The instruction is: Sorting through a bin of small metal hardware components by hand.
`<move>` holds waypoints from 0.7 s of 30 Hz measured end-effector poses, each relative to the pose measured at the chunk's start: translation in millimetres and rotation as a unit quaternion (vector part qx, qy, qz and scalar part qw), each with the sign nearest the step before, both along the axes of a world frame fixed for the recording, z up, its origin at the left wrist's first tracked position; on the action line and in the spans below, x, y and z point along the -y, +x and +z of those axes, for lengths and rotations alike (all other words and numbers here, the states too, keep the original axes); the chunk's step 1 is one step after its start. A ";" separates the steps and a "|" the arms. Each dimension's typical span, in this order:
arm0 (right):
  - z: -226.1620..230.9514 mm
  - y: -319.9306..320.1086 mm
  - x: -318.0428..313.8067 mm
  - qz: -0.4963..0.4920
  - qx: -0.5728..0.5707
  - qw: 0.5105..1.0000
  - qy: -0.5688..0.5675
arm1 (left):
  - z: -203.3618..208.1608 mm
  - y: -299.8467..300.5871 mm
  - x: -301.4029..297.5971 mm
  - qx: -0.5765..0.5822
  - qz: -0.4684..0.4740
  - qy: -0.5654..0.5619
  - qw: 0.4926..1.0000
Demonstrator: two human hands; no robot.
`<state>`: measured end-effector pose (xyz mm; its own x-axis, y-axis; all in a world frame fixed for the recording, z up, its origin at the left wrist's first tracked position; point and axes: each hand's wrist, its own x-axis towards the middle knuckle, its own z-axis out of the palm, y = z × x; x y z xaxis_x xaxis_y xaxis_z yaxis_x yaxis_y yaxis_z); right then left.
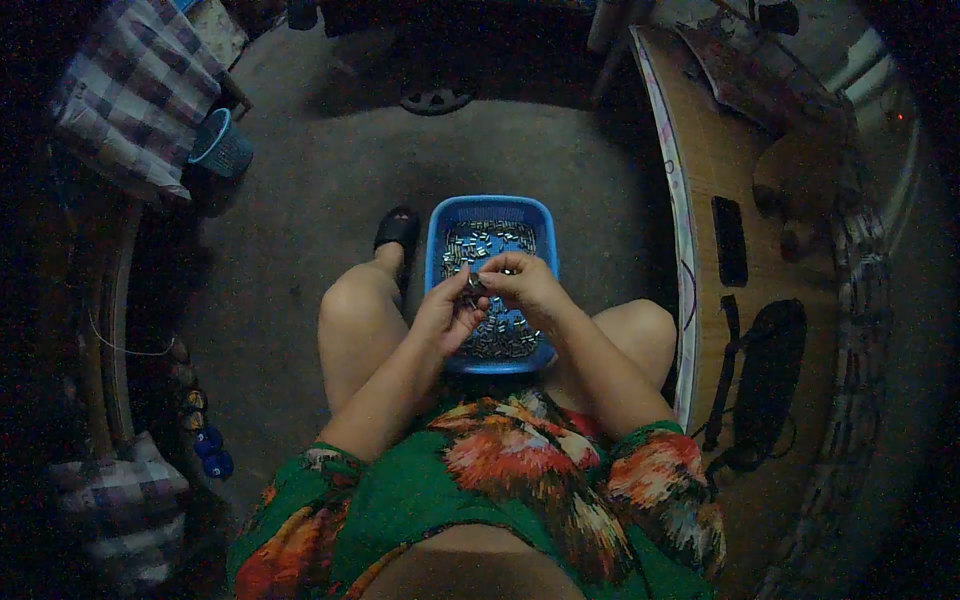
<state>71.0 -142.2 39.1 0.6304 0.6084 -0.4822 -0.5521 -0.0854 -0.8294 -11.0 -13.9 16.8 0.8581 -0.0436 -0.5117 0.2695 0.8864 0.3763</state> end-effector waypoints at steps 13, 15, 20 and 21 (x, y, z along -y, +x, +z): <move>2.6 10.1 7.0 0.064 -0.024 0.997 -0.025 | 4.1 -1.2 -1.6 0.027 -0.021 0.033 0.999; -3.7 12.0 7.7 0.012 -0.068 0.997 0.045 | 2.1 0.9 -2.6 0.040 -0.029 0.000 0.999; 5.2 8.0 5.7 0.073 0.008 0.997 0.017 | 0.9 0.0 -2.4 0.045 -0.047 -0.006 0.998; 9.8 7.0 5.3 0.093 0.025 0.995 -0.002 | 0.8 -0.1 -2.4 0.040 -0.048 -0.010 0.998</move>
